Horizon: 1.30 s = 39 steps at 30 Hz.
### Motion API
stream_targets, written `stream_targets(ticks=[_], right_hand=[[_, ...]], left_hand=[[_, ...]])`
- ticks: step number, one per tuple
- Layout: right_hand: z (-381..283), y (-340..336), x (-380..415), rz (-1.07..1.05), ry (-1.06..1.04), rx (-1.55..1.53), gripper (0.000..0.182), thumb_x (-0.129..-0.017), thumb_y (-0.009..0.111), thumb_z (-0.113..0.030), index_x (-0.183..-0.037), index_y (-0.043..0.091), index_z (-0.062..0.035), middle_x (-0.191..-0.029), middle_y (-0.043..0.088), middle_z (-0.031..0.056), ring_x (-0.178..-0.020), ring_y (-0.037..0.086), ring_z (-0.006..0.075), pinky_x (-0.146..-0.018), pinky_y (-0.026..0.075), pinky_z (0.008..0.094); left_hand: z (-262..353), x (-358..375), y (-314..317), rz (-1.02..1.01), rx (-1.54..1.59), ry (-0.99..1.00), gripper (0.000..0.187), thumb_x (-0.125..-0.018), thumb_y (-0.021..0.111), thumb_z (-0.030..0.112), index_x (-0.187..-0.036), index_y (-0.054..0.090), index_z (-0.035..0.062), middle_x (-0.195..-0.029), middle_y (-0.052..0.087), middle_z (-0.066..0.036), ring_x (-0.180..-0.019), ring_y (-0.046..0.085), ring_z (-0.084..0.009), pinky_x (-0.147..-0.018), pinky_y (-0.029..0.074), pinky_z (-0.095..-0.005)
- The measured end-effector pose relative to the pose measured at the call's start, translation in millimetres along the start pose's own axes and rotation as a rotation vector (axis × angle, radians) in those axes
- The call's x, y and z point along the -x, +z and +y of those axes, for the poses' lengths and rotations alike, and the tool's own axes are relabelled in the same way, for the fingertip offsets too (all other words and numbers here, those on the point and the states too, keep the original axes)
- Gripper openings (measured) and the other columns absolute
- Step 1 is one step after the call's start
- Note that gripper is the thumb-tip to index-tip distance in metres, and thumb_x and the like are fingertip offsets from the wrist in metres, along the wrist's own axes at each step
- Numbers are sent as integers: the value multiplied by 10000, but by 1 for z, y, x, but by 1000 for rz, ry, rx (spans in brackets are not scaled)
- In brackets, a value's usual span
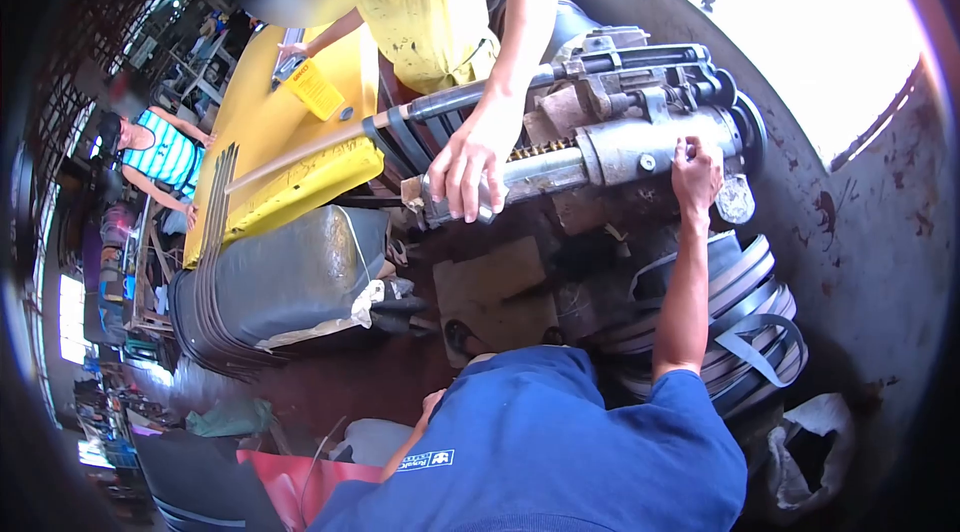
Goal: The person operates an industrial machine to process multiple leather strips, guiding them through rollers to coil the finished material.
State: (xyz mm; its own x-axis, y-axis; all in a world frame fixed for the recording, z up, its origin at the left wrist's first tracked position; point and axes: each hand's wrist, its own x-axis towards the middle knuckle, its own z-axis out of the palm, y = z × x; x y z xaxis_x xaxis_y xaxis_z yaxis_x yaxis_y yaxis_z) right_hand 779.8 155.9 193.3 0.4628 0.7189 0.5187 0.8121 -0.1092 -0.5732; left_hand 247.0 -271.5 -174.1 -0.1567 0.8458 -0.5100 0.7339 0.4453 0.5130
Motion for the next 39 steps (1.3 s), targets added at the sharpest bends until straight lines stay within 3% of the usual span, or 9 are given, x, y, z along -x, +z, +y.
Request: stream_targets(ticks=[3, 6, 7, 10, 13, 19, 22, 28, 39], right_hand=[[-1, -1, 2, 3, 13, 9, 208, -888, 628, -293, -947, 690, -104, -823, 654, 100, -848, 622, 286, -759, 486, 422], [0, 1, 0, -15, 22, 17, 206, -885, 632, -286, -962, 693, -105, -837, 656, 100, -854, 622, 285, -765, 487, 419], [-1, 0, 0, -15, 23, 17, 206, -885, 632, -286, -964, 693, -106, -838, 657, 101, -855, 622, 284, -766, 487, 418], [-1, 0, 0, -16, 25, 17, 210, -884, 631, -292, -968, 693, -110, -840, 661, 99, -859, 625, 282, -770, 488, 415], [-1, 0, 0, -19, 24, 17, 214, -884, 631, -300, -968, 694, -113, -847, 663, 97, -864, 627, 281, -771, 488, 413], [2, 2, 0, -20, 31, 12, 220, -882, 632, -309, -974, 696, -119, -852, 667, 94, -862, 630, 280, -769, 488, 413], [4, 3, 0, -18, 26, 29, 235, -885, 628, -317, -981, 702, -116, -855, 677, 98, -852, 640, 276, -769, 491, 407], [3, 2, -1, -21, 33, 43, 253, -888, 621, -330, -994, 708, -117, -862, 689, 100, -849, 651, 273, -770, 495, 402], [1, 0, 0, 11, -3, 5, 213, -885, 624, -301, -947, 695, -110, -825, 662, 97, -854, 621, 287, -760, 484, 423]], left_hand=[[22, 11, -8, -35, -262, 120, 257, -885, 482, 273, -893, 654, 83, -917, 673, -204, -926, 647, -355, -820, 489, -438], [30, 9, -8, -56, -287, 78, 236, -870, 497, 268, -892, 637, 79, -898, 672, -198, -929, 649, -346, -825, 492, -434], [28, 8, -8, -10, -217, 105, 280, -873, 507, 299, -886, 670, 72, -899, 679, -197, -918, 657, -326, -820, 488, -426], [35, 1, -7, 67, 340, -360, 334, -873, 540, 336, -871, 705, 47, -867, 696, -168, -850, 665, -273, -780, 489, -391], [23, -5, 0, 112, 302, -212, 371, -874, 567, 364, -866, 725, 28, -838, 703, -128, -788, 652, -208, -735, 482, -356], [28, -3, -2, 95, 332, -269, 371, -870, 583, 365, -885, 719, 20, -818, 699, -116, -770, 644, -187, -726, 483, -342], [53, 11, -14, 123, 444, -440, 394, -871, 558, 381, -903, 717, 23, -850, 704, -141, -813, 655, -225, -763, 485, -356], [40, 11, -7, 57, 374, -349, 444, -879, 502, 412, -936, 714, 27, -927, 704, -183, -888, 662, -289, -820, 479, -377], [2, -7, 8, 8, 189, -92, 369, -870, 524, 349, -910, 702, 29, -846, 692, -126, -812, 641, -203, -775, 482, -321]])
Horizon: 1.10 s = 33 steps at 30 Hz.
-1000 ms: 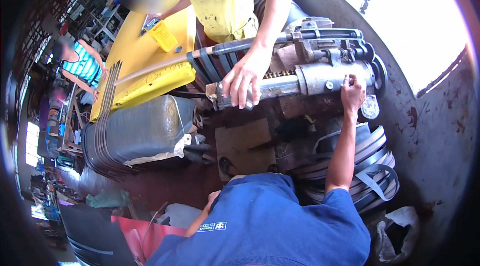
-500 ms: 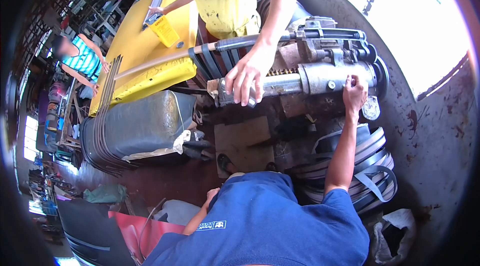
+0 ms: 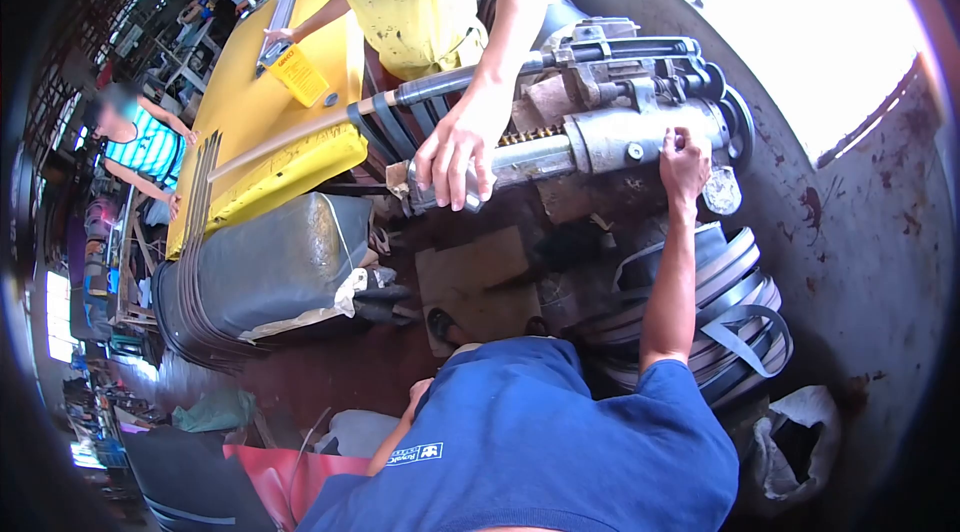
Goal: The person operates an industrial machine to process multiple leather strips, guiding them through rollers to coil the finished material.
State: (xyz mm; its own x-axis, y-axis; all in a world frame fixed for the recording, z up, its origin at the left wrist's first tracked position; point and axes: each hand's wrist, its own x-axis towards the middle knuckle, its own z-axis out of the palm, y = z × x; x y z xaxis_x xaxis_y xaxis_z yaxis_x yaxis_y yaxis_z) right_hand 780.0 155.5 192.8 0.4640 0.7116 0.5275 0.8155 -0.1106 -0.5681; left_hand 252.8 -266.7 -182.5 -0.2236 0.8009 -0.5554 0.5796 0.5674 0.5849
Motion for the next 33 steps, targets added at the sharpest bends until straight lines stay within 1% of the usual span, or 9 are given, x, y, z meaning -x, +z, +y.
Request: stream_targets(ticks=[10, 13, 16, 17, 22, 23, 26, 31, 33], right_hand=[[-3, -3, 0, -8, 9, -22, 215, -884, 627, -300, -938, 697, -104, -821, 661, 103, -854, 619, 289, -767, 483, 420], [-2, -1, 0, -15, 16, -14, 211, -882, 631, -296, -943, 698, -105, -827, 661, 102, -859, 618, 286, -771, 484, 416], [-1, -1, 0, -25, 28, 1, 210, -880, 635, -294, -952, 697, -107, -835, 659, 99, -865, 618, 282, -772, 484, 413], [-2, -1, 0, -29, 32, 6, 210, -880, 636, -294, -955, 697, -108, -838, 658, 98, -866, 617, 281, -772, 485, 413], [1, 1, -1, -42, 33, 20, 221, -884, 629, -306, -968, 699, -113, -847, 657, 94, -873, 618, 279, -778, 485, 412], [0, 1, -1, -47, 36, 22, 224, -884, 628, -308, -970, 700, -114, -849, 658, 94, -874, 619, 279, -780, 485, 413], [2, 3, -1, -59, 72, 8, 236, -880, 627, -317, -980, 703, -117, -856, 660, 93, -875, 623, 281, -790, 483, 414], [2, 3, -1, -35, 62, 26, 237, -873, 633, -315, -986, 704, -119, -876, 675, 96, -869, 641, 285, -787, 489, 413], [1, 3, -1, -29, 67, 25, 240, -872, 632, -315, -987, 704, -117, -880, 678, 97, -869, 644, 288, -786, 491, 413]], left_hand=[[-4, -1, 4, 25, -40, 29, 311, -861, 528, 312, -850, 676, 39, -921, 686, -159, -925, 638, -298, -822, 475, -375], [7, 4, 2, 151, -163, 168, 276, -884, 563, 301, -788, 672, 67, -814, 679, -123, -794, 643, -243, -718, 487, -361], [92, 18, -32, 125, 501, -482, 241, -908, 601, 280, -740, 645, 113, -706, 626, -36, -653, 581, -137, -597, 453, -299], [92, 7, -27, 205, 712, -465, 228, -909, 638, 265, -735, 622, 119, -675, 564, 43, -594, 496, -61, -543, 398, -236], [201, -33, -105, 308, 810, -121, 270, -927, 625, 371, -812, 625, 126, -668, 533, 62, -567, 428, -36, -521, 341, -227], [199, -59, -121, 186, 838, -11, 336, -908, 630, 424, -1078, 591, 136, -912, 616, 33, -778, 575, -60, -626, 417, -206], [275, -75, -164, 225, 918, 226, 599, -926, 579, 490, -1355, 456, 91, -1222, 588, -63, -1119, 562, -172, -976, 403, -359], [355, -104, -194, 116, 1179, 480, 663, -933, 590, 478, -1436, 324, 139, -1272, 545, -77, -1174, 530, -189, -1001, 373, -364], [371, -110, -196, 58, 1220, 482, 921, -915, 628, 468, -1525, 67, 66, -1404, 437, -145, -1250, 476, -195, -1061, 330, -370]])
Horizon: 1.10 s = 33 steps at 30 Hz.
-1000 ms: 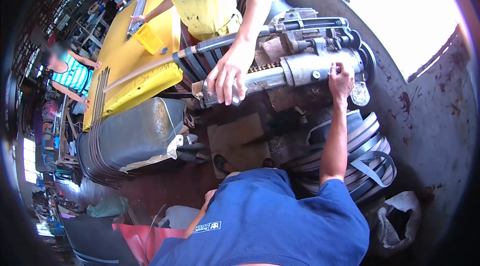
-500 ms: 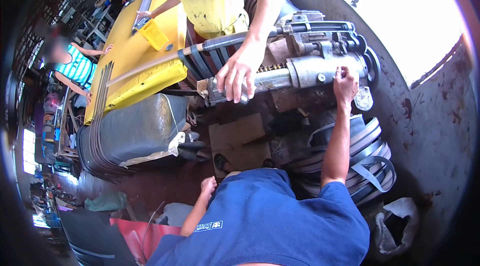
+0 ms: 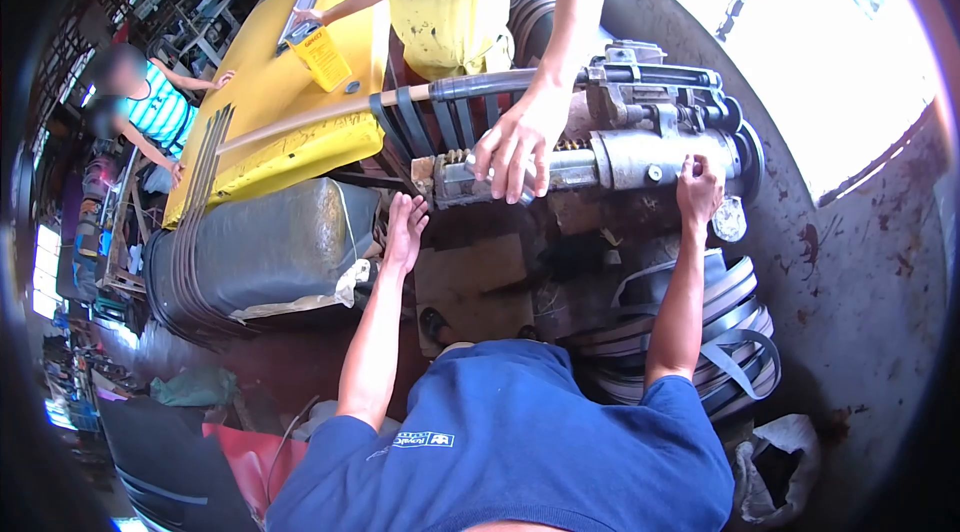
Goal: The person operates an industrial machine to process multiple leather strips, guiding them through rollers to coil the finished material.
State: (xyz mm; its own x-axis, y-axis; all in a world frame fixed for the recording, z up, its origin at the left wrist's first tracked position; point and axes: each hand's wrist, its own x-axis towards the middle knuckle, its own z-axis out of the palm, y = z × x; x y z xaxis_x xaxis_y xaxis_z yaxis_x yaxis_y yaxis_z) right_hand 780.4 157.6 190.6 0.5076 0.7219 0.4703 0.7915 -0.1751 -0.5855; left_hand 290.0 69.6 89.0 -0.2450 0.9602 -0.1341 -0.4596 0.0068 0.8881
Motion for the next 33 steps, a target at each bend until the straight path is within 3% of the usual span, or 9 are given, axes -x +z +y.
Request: stream_targets(ticks=[1, 4, 5, 8, 9, 12, 22, 28, 33], right_hand=[[0, 0, 0, 2, -4, 8, 256, -874, 627, -330, -994, 706, -118, -886, 688, 101, -868, 653, 287, -787, 494, 410], [2, 1, -1, 9, -8, 28, 286, -878, 618, -358, -1009, 710, -121, -897, 710, 107, -867, 671, 285, -790, 500, 405], [2, 1, -1, 12, -8, 32, 285, -877, 619, -358, -1008, 710, -121, -894, 710, 105, -867, 671, 284, -790, 499, 405], [-1, 1, 1, 17, -11, 28, 271, -873, 625, -340, -1000, 708, -116, -881, 695, 103, -870, 656, 288, -791, 496, 412], [-2, 0, 1, 20, -13, 25, 264, -871, 627, -332, -996, 706, -113, -876, 687, 103, -872, 648, 291, -791, 494, 416], [0, 2, 1, 17, -5, 19, 264, -872, 625, -334, -995, 708, -115, -870, 684, 103, -867, 647, 292, -788, 493, 416], [-1, 0, 1, 25, -47, 54, 257, -879, 620, -334, -990, 714, -122, -861, 699, 101, -835, 665, 273, -770, 502, 396], [-2, 0, 3, 36, -87, 19, 220, -880, 617, -295, -936, 689, -95, -836, 661, 101, -835, 627, 288, -759, 485, 415], [-3, -1, 4, 41, -94, 21, 212, -877, 621, -290, -926, 686, -94, -830, 659, 101, -825, 627, 289, -748, 485, 420]], left_hand=[[-3, -6, 5, -1, 10, -17, 805, -913, 613, 493, -1507, 171, 179, -1443, 384, -60, -1357, 335, -206, -1085, 256, -454], [3, -9, 26, -7, 35, -33, 874, -909, 617, 495, -1533, 90, 185, -1521, 263, -49, -1422, 217, -221, -1113, 163, -528], [11, -6, 34, -43, 41, -31, 1028, -896, 651, 471, -1530, -65, 95, -1536, 251, -142, -1422, 226, -283, -1144, 146, -508], [15, -9, 44, -83, -74, 10, 991, -915, 641, 434, -1530, -56, 90, -1523, 264, -130, -1411, 234, -245, -1152, 147, -480], [2, -22, 38, -147, -21, 124, 907, -942, 612, 398, -1532, 6, 72, -1511, 279, -107, -1393, 254, -215, -1156, 163, -412], [-3, -39, 39, -172, -4, 195, 826, -963, 582, 378, -1529, 75, 54, -1505, 287, -105, -1386, 271, -208, -1156, 166, -343], [1, -20, 61, 56, -264, 263, 816, -972, 510, 471, -1515, 123, 0, -1532, 253, -148, -1404, 260, -226, -1161, 172, -348], [-6, -25, 60, 54, -236, 252, 744, -979, 485, 479, -1470, 225, -14, -1413, 403, -143, -1310, 372, -225, -1115, 242, -334], [-3, -28, 64, 106, -221, 277, 607, -970, 473, 403, -1387, 356, -23, -1331, 465, -140, -1235, 420, -214, -1070, 281, -322]])
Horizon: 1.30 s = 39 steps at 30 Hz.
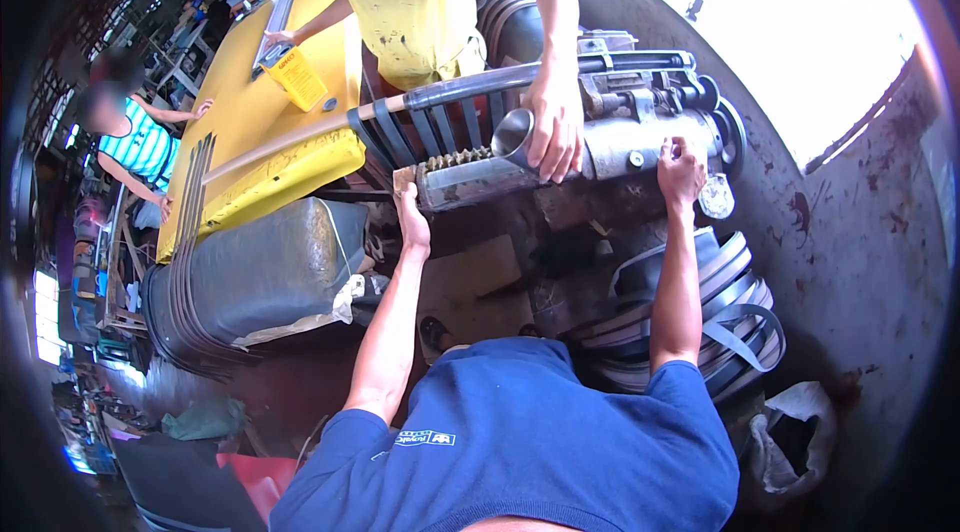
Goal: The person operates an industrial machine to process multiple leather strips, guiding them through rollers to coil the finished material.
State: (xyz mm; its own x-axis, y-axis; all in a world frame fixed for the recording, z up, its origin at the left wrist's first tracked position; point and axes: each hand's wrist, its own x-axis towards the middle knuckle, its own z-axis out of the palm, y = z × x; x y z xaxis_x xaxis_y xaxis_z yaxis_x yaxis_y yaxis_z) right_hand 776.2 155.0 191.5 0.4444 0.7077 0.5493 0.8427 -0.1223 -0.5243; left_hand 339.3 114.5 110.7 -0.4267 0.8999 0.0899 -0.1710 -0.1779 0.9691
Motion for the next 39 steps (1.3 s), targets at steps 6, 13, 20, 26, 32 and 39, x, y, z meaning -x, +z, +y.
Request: stream_targets(ticks=[6, 13, 20, 26, 32, 39], right_hand=[[2, 1, -1, -5, 7, 19, 212, -876, 624, -297, -922, 689, -100, -825, 658, 99, -837, 624, 290, -748, 484, 422], [-3, 0, 0, -19, 32, 49, 228, -879, 614, -329, -912, 689, -116, -811, 649, 97, -843, 621, 294, -749, 479, 431], [-3, -2, -2, -38, 26, 83, 252, -882, 611, -337, -960, 700, -114, -839, 670, 114, -822, 644, 297, -745, 494, 421], [-2, 0, -2, -15, 24, 82, 248, -879, 614, -334, -950, 700, -112, -838, 670, 110, -821, 645, 294, -739, 492, 419], [-4, -1, -2, -26, 38, 58, 259, -878, 614, -342, -959, 701, -112, -839, 671, 111, -817, 646, 294, -743, 494, 418], [-4, -2, -1, 1, 44, 33, 246, -878, 609, -335, -901, 687, -102, -809, 636, 104, -834, 613, 297, -757, 474, 422]], left_hand=[[-6, -1, 2, 63, -97, -58, 599, -951, 461, 433, -1339, 404, -19, -1292, 500, -147, -1207, 448, -230, -1057, 290, -328], [-6, -3, 0, 53, -139, -93, 605, -944, 457, 458, -1342, 407, 5, -1286, 508, -146, -1204, 455, -241, -1055, 295, -336], [-9, -5, -3, 46, -169, -86, 602, -942, 455, 466, -1346, 411, 22, -1308, 504, -146, -1226, 450, -244, -1061, 291, -346], [-3, -3, 0, 59, -196, -119, 651, -936, 452, 484, -1376, 391, 8, -1351, 479, -169, -1263, 433, -265, -1075, 279, -350], [-8, -4, -3, 60, -206, -129, 705, -927, 456, 500, -1410, 358, -4, -1405, 446, -185, -1300, 412, -284, -1091, 267, -353], [-8, -4, -2, 32, -136, -113, 664, -938, 451, 478, -1397, 365, 6, -1365, 464, -158, -1265, 435, -246, -1082, 282, -343]])
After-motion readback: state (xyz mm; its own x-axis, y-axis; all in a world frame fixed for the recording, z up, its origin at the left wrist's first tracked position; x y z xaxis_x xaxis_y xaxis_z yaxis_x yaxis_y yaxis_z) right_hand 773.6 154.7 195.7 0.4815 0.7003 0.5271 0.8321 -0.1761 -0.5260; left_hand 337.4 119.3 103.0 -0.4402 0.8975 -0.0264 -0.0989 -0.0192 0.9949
